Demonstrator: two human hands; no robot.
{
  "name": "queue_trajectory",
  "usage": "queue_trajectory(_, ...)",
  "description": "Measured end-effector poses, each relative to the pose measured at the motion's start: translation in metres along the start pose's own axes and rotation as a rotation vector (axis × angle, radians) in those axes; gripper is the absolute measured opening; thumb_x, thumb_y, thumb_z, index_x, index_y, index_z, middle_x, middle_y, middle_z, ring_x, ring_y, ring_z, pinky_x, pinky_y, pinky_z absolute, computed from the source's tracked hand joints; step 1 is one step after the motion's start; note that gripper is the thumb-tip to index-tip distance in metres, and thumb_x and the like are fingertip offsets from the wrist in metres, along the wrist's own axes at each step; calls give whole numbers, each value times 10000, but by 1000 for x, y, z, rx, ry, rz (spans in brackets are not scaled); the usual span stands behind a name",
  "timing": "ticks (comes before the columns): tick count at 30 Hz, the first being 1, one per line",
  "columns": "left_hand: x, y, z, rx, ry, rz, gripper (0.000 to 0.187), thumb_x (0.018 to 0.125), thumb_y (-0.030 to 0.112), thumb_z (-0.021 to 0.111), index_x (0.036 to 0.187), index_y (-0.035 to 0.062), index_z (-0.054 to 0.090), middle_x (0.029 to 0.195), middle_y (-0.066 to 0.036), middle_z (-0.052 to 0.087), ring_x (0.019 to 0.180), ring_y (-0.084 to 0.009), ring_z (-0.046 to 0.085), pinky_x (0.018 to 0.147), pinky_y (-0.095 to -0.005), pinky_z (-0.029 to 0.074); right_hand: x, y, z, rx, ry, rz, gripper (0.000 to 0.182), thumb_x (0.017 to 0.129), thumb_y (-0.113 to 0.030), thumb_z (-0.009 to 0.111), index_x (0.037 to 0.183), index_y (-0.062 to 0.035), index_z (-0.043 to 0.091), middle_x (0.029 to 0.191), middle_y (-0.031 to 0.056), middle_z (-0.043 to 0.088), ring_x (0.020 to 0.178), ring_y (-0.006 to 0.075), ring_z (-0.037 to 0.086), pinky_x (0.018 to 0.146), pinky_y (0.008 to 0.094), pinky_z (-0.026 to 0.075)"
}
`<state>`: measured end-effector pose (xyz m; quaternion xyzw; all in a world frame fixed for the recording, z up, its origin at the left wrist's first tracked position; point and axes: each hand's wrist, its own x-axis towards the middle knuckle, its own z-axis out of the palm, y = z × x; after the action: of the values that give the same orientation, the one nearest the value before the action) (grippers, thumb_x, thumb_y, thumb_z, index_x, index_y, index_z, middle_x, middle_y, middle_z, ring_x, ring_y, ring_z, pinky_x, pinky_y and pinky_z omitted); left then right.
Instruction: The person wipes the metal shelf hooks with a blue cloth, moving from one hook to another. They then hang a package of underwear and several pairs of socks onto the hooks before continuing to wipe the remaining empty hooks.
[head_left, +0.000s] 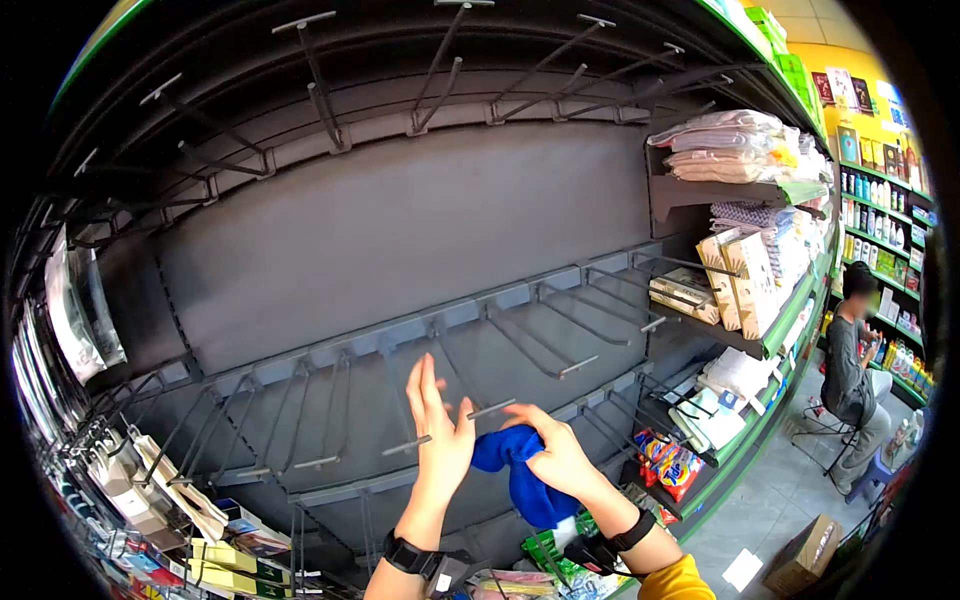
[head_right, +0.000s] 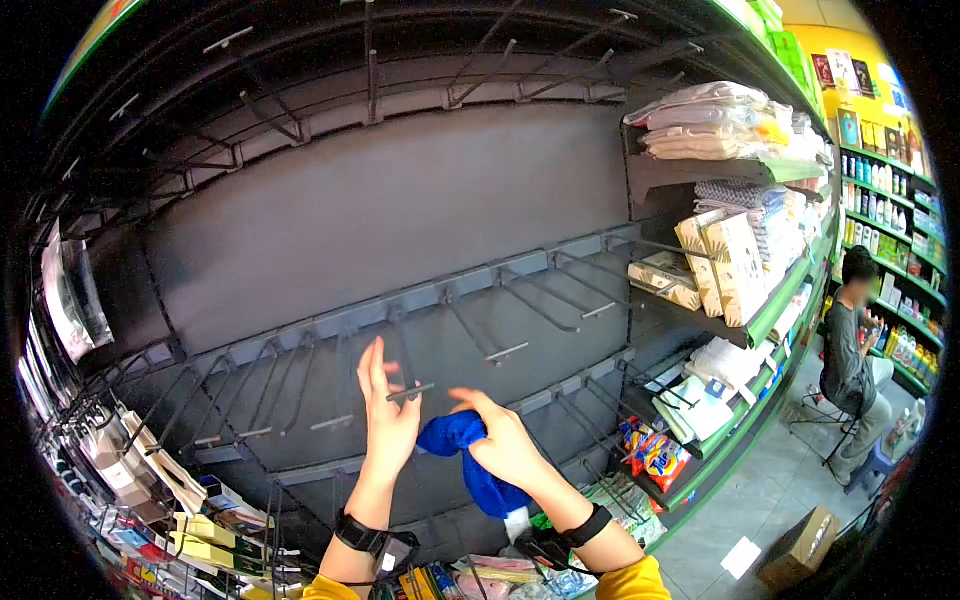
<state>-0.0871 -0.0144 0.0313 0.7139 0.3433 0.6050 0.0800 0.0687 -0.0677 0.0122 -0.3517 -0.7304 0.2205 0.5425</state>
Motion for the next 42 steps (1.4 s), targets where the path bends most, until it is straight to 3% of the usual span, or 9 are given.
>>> queue_trajectory(1,8,-4,1,137,62,107,662,792,-49,522,1382,25,233,1341,-189,304,1177,-296,417,924,-359,412,6,-4,0,-53,35,35,632,642,4,497,1267,-53,428,1004,171,620,928,346,602,828,358,463)
queue_trajectory(2,15,-4,1,162,44,131,656,796,-43,520,1378,2,222,1393,-216,251,1292,-365,269,1043,-421,282,14,-4,1,-157,31,13,761,628,-22,513,1352,-82,287,971,181,616,873,382,596,775,393,478)
queue_trajectory(9,51,-19,-4,170,-63,346,707,706,-132,490,1365,31,292,1400,-184,301,1305,-346,276,1055,-403,281,46,-38,8,-228,-81,-83,875,616,-27,530,1409,-144,179,964,194,615,861,391,599,735,424,487)
queue_trajectory(13,57,-39,2,56,-81,297,612,693,-158,470,1272,31,403,1360,-174,380,1260,-314,375,990,-376,384,52,-26,11,-145,-3,-170,881,610,-23,533,1408,-158,185,931,202,614,824,398,604,706,435,489)
queue_trajectory(14,59,-44,2,146,-77,393,496,809,-74,545,1276,-10,390,1382,-202,336,1214,-303,429,843,-344,512,52,-27,13,-153,-32,-166,890,606,-21,536,1410,-166,183,909,208,611,801,401,606,688,440,490)
queue_trajectory(25,61,-44,4,52,-120,347,446,827,-27,551,1248,-29,405,1350,-224,373,1070,-286,554,840,-319,519,63,-31,10,-182,-29,-142,745,619,-9,541,1307,-151,292,868,213,610,777,415,605,648,460,485)
queue_trajectory(29,61,-33,5,-191,-152,81,376,858,-19,489,1228,15,430,1401,-151,331,1066,-271,553,859,-328,513,65,-39,11,-313,31,-173,695,627,6,541,1278,-145,348,903,183,611,798,387,609,644,453,485)
queue_trajectory(39,57,-34,5,-23,-191,190,515,797,-82,521,1276,61,392,1416,-136,311,1124,-262,513,895,-340,487,58,-42,15,-309,114,-153,710,629,35,500,1297,-145,339,945,208,617,893,437,567,737,440,479)
queue_trajectory(42,40,-14,-1,79,-3,251,494,788,-43,580,1251,9,414,1319,-199,425,1073,-301,557,873,-329,484,46,-29,22,-247,94,-17,728,626,-2,523,1313,-97,304,956,209,617,854,416,590,727,443,485)
